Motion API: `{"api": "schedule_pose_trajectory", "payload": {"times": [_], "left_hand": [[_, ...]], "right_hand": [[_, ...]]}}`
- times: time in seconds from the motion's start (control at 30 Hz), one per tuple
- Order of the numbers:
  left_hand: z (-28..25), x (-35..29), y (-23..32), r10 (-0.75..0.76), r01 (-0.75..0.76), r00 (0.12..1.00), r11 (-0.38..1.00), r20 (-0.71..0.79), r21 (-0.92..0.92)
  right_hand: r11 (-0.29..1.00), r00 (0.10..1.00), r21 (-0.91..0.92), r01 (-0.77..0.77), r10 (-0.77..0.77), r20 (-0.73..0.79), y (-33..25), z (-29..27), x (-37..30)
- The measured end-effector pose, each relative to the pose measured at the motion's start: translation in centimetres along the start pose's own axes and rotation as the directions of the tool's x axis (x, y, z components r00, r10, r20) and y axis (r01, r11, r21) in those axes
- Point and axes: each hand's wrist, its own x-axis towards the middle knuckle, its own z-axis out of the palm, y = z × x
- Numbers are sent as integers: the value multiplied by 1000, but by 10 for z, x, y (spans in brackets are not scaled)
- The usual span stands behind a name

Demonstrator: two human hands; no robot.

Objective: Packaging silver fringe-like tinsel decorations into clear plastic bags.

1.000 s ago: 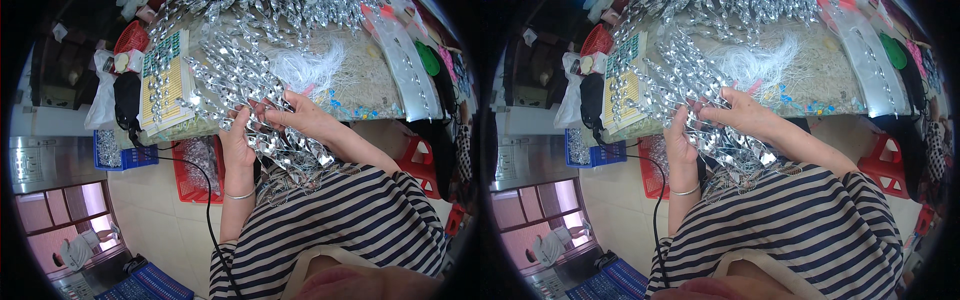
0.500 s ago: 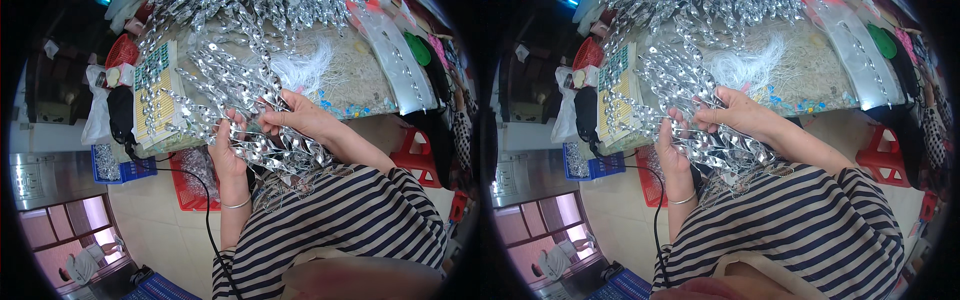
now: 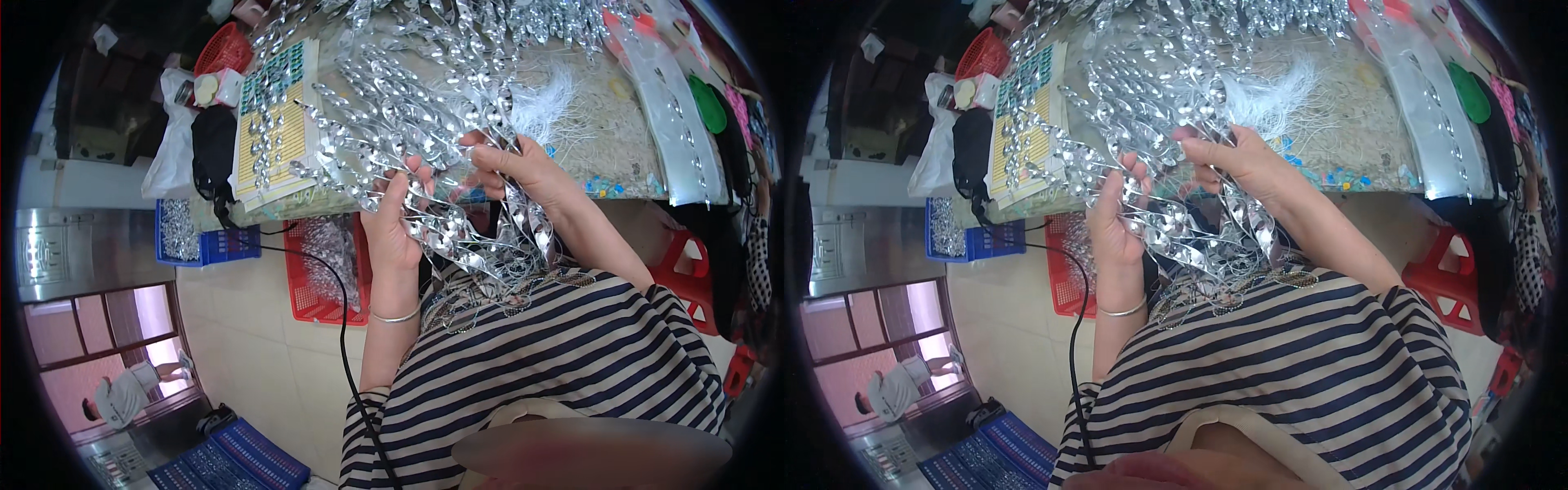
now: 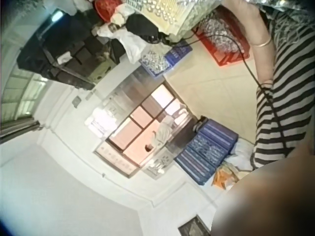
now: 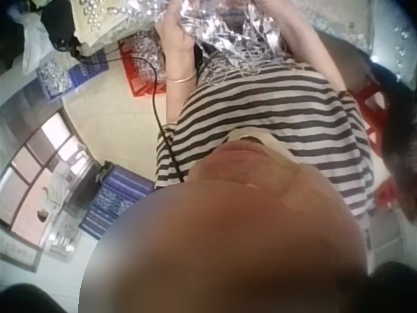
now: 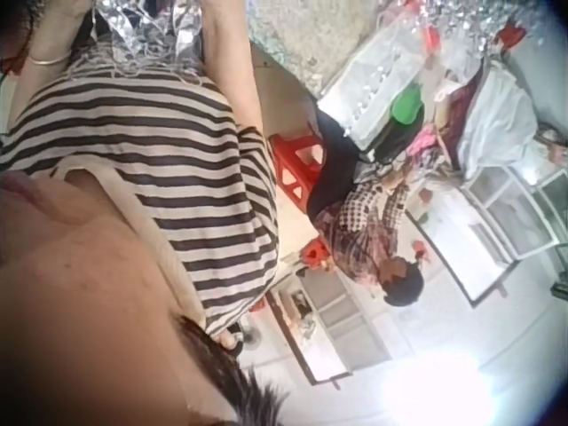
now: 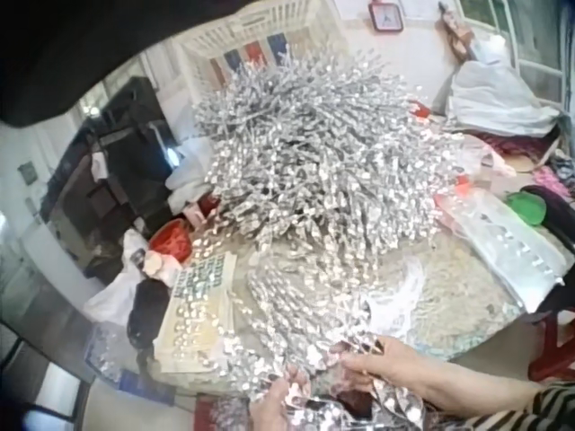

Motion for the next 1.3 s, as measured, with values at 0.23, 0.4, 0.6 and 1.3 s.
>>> {"api": "schedule_pose_trajectory", "payload": {"times": [0.23,0.4,0.6,1.3], "left_hand": [[12,-2,2,20,-21,1000,999,9,46],[15,-3,5,-9,7,1000,997,25,80],[14,0,1,-31,26,998,996,60,87],[12,5,-6,-122,121,990,992,66,24]], "right_hand": [[1000,999,19,-5,4,38,2,-4,7],[982,1000,-189,0,-1,-2,4,-3,9],[992,999,-126,-21,26,32,7,8,9],[958,999,-284,-35,38,5,9,38,15]]}}
